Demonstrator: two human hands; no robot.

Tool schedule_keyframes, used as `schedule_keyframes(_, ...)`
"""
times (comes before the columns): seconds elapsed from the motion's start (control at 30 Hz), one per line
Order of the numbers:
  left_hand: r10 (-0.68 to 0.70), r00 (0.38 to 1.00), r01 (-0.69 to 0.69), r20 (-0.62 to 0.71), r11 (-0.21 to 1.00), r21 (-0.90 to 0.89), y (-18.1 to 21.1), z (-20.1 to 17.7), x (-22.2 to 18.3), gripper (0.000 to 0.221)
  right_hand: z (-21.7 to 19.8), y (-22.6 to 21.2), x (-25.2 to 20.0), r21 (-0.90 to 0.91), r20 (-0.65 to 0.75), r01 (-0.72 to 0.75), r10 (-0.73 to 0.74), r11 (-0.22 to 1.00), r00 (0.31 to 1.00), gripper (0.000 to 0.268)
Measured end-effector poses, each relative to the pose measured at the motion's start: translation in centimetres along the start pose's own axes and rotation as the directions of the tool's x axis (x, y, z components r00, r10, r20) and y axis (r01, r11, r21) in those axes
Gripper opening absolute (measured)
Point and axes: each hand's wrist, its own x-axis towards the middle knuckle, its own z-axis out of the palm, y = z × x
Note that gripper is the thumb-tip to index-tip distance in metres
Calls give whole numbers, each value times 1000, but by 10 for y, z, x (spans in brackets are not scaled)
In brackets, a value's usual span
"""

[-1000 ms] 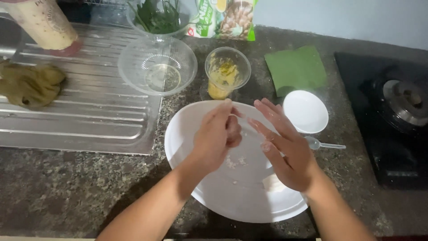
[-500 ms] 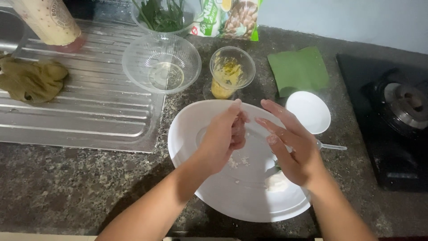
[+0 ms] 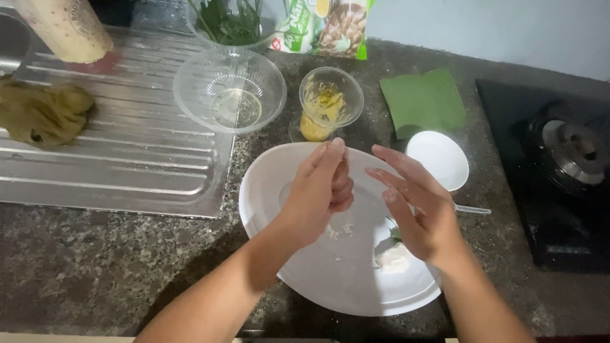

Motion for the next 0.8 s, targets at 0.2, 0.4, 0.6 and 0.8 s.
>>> schedule_keyframes(0.2, -81, 996, 79, -25, 993, -85, -3, -2, 5, 43, -1, 5, -2, -11, -23, 8, -8, 1000, 1000, 24)
schedule_keyframes(0.4, -180, 983, 178, -27, 982, -56, 5, 7, -3, 44, 0, 19, -4, -238, 47, 140, -132, 961, 990, 32)
schedule_keyframes(0.6, -268, 963, 268, -7, 963, 37, 10, 19, -11, 52, 3, 31, -8, -228, 164, 105, -68, 968, 984, 46)
schedule_keyframes(0.8, -336, 942, 329, 24, 931, 156, 8, 23, -16, 62, 6, 23, -3, -198, 158, 172, -141, 965, 977, 33)
